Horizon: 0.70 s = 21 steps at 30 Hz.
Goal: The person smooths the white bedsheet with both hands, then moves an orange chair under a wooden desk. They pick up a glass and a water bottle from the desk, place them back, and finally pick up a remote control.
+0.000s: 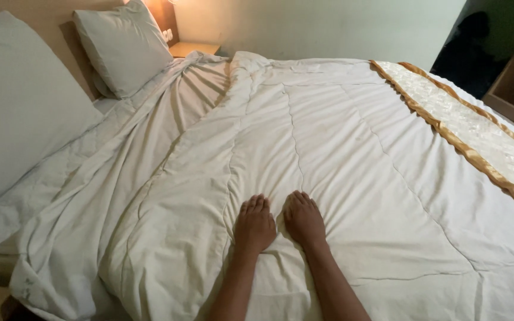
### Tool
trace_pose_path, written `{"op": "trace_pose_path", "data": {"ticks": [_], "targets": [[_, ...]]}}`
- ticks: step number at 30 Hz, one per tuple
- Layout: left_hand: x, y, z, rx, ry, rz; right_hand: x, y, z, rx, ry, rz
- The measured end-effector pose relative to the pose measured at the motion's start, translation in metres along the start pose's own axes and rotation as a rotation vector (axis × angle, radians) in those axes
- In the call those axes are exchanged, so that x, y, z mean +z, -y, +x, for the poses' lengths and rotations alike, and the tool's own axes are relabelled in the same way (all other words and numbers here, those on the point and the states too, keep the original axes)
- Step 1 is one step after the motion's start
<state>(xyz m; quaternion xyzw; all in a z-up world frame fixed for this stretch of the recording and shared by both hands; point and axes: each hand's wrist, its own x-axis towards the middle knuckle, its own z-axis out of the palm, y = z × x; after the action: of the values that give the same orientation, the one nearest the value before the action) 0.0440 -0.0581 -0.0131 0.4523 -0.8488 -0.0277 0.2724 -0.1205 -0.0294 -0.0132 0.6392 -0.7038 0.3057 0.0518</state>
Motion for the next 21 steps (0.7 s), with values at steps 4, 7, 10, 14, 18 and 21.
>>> {"op": "trace_pose_path", "data": {"ticks": [4,7,10,14,18,21], "targets": [[0.011,0.003,0.002,-0.016,-0.001,-0.007,0.007,-0.006,0.001,0.010,0.004,-0.015],[0.009,0.003,0.004,-0.017,-0.020,0.004,0.005,-0.005,0.003,-0.001,0.018,-0.036],[0.004,0.001,0.004,-0.018,0.002,0.006,0.004,-0.005,0.003,0.010,0.022,-0.029],[0.007,0.004,0.005,-0.015,-0.020,-0.007,-0.001,-0.002,0.003,-0.014,0.006,-0.017],[0.009,0.004,0.004,-0.023,-0.014,-0.018,0.000,-0.002,0.002,-0.005,-0.002,0.005],[0.007,0.004,0.005,-0.026,0.000,-0.013,0.001,-0.005,0.003,-0.036,-0.005,-0.004]]}}
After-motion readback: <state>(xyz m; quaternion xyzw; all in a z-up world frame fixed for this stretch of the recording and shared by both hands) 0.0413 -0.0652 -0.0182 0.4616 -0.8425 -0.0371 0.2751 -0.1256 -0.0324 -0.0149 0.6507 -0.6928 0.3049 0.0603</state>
